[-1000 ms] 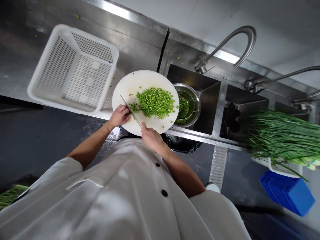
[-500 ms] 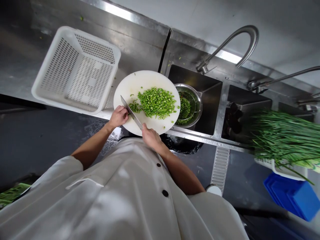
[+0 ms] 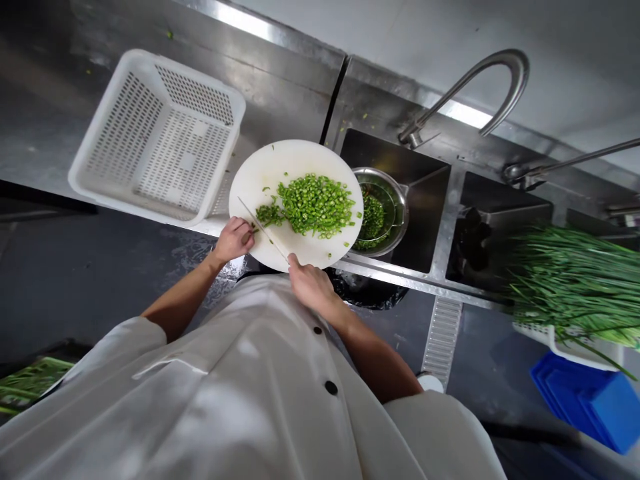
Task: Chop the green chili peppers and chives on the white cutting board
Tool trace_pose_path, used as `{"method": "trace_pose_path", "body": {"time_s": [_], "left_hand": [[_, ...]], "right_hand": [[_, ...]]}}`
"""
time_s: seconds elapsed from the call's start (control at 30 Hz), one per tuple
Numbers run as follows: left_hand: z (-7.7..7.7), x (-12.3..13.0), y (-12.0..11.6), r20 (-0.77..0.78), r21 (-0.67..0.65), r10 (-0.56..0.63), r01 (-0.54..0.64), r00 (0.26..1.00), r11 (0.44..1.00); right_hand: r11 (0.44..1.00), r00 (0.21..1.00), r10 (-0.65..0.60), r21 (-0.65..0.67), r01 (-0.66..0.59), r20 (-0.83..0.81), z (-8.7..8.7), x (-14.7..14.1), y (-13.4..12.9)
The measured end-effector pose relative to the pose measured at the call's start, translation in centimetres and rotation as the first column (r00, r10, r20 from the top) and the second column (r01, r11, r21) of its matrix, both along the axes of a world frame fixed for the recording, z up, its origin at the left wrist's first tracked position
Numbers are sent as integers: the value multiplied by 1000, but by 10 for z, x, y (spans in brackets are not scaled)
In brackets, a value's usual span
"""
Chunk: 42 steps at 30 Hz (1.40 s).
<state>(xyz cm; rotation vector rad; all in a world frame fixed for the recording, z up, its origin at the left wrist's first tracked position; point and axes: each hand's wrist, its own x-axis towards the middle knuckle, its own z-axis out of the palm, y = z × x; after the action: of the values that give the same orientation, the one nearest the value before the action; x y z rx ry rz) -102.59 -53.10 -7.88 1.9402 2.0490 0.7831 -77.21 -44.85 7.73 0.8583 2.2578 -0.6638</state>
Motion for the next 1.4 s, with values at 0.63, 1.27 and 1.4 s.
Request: {"method": "trace_pose_path", "body": {"time_s": [0.63, 1.27, 1.4], "left_hand": [[-1, 3, -14, -11, 43, 45, -45, 999, 998], [33, 166, 117, -94, -316, 101, -125, 990, 941], [32, 171, 118, -63, -313, 137, -150, 989, 938]], "right_hand": [[1000, 998, 13, -23, -15, -60, -16, 5, 4], [759, 755, -490, 211, 616, -436, 3, 118, 66], [740, 739, -585, 154, 655, -335, -1, 127, 61]]}}
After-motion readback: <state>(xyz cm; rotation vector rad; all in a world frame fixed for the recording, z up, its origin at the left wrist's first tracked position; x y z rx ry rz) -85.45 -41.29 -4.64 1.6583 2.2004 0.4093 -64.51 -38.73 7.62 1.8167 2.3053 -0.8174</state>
